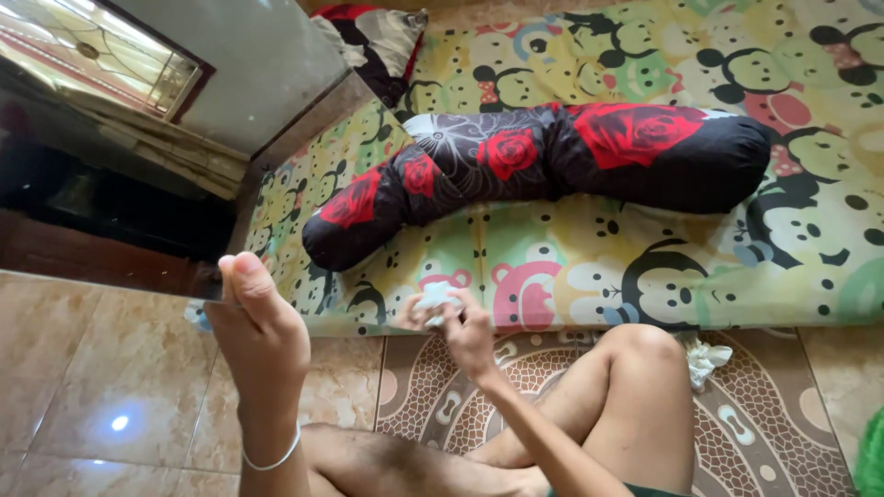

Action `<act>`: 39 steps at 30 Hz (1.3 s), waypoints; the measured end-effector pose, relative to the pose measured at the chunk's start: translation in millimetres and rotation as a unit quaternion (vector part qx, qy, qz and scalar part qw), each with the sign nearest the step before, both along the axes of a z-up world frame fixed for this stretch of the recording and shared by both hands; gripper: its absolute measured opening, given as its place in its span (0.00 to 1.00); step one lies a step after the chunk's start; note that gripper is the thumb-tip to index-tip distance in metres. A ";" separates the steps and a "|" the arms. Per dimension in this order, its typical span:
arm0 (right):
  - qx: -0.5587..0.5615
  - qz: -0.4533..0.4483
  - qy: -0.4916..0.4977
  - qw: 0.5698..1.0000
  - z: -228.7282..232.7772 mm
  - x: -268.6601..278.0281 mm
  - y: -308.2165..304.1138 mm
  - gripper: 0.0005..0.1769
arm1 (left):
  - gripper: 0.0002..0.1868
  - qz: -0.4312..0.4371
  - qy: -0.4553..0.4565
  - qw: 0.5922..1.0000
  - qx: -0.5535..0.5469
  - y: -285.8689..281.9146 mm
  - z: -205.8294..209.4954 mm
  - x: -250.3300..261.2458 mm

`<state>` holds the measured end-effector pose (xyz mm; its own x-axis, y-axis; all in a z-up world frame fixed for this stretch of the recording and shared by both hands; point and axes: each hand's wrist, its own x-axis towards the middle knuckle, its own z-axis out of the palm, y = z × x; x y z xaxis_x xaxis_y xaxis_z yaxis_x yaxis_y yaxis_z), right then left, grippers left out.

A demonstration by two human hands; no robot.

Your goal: Cleaning a dark rectangular board and then wiping a large mirror with a tissue.

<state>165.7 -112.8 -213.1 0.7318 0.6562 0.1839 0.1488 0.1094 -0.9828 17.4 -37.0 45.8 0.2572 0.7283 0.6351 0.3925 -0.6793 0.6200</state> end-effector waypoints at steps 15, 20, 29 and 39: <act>-0.026 -0.009 0.013 1.000 21.8 -1.9 5.0 0.13 | 0.25 0.001 0.000 0.999 -0.039 1.9 -7.6 1.5; 0.200 0.056 -0.106 0.972 56.3 -16.6 1.0 0.11 | 0.24 -0.006 -0.008 1.000 -0.013 -1.2 -7.5 7.7; -0.059 -0.037 -0.078 0.994 -16.5 18.8 8.6 0.14 | 0.28 0.079 0.121 0.926 0.349 32.5 -66.5 14.8; 0.020 -0.058 -0.147 0.987 -36.0 16.5 13.8 0.13 | 0.17 -0.010 0.106 0.994 -0.034 12.7 -26.2 22.5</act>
